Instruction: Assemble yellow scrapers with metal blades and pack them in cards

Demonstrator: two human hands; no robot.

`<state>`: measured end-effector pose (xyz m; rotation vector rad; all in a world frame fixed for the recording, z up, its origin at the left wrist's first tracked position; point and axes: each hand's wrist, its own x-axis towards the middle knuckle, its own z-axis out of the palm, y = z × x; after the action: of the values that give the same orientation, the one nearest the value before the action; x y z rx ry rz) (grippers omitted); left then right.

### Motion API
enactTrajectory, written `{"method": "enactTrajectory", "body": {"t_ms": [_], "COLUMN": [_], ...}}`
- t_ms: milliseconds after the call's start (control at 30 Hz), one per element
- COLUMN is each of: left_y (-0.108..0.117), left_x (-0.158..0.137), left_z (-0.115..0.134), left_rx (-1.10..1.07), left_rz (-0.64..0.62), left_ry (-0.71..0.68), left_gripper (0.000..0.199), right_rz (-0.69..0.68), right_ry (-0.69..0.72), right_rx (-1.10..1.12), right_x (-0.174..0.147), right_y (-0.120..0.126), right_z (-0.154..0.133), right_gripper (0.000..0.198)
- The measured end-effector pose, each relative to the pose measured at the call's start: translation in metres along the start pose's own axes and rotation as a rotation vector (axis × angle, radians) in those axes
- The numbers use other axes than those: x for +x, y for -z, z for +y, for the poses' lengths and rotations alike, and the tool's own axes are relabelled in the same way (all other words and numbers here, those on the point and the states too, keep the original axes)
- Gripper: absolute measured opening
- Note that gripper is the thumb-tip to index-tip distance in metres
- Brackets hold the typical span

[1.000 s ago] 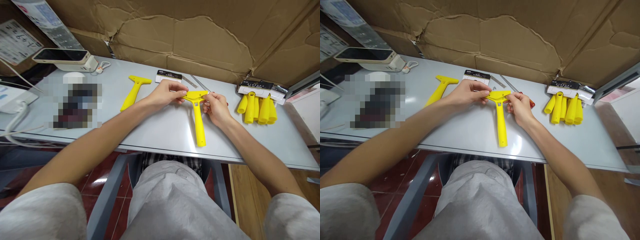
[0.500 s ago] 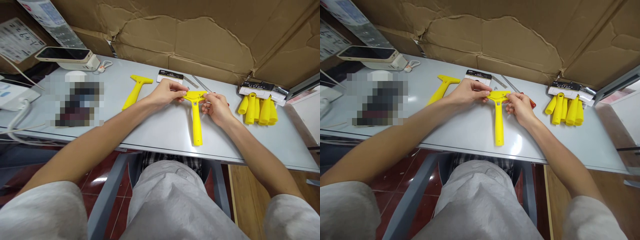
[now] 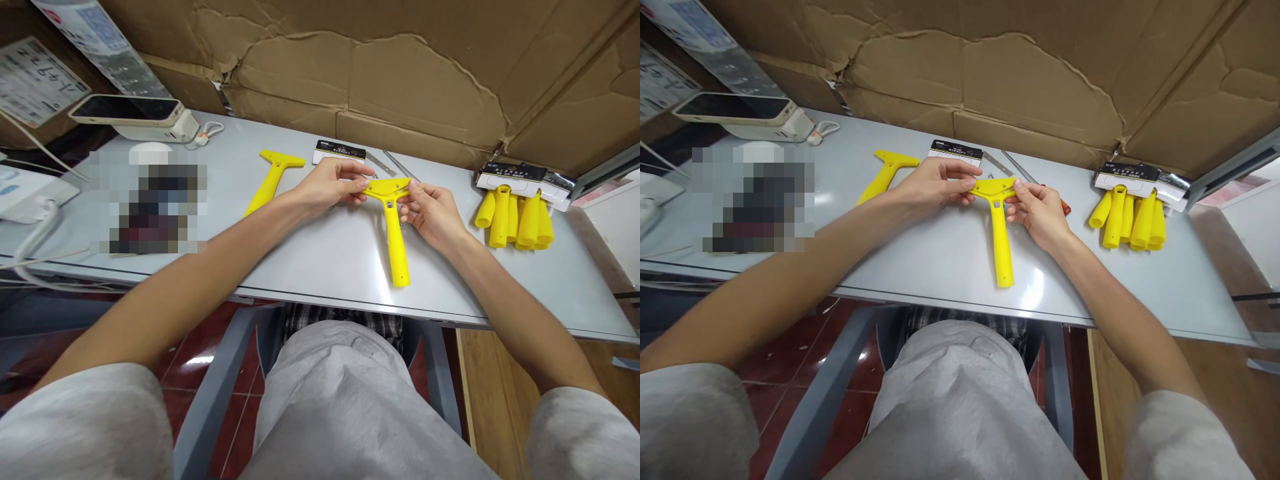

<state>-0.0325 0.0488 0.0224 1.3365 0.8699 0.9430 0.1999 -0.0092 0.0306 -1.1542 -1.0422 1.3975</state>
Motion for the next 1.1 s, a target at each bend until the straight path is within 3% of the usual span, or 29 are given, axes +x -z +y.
{"method": "enactTrajectory", "body": {"t_ms": [233,633,967,1100], "left_y": [-0.002,-0.004,-0.007,-0.011], "left_x": [-0.001,-0.005,-0.008,-0.009], "left_z": [0.004,0.008,0.012,0.013], "left_rx": [0.031,0.141,0.198,0.162], "left_rz": [0.02,-0.025,-0.036,-0.013], "left_ry": [0.026,-0.001,-0.046,0.0], "left_gripper": [0.015,0.013,0.021,0.03], "right_rz": [0.035,0.028,0.042,0.078], "right_ry": [-0.034,-0.04,-0.028,-0.035], "right_rx": [0.0,-0.028,-0.059,-0.07], "right_x": [-0.002,-0.002,-0.002,-0.003], "right_y": [-0.003,-0.003,-0.002,-0.006], "right_z": [-0.002,-0.002,-0.001,-0.003], "right_gripper": [0.043,0.051,0.027,0.029]}}
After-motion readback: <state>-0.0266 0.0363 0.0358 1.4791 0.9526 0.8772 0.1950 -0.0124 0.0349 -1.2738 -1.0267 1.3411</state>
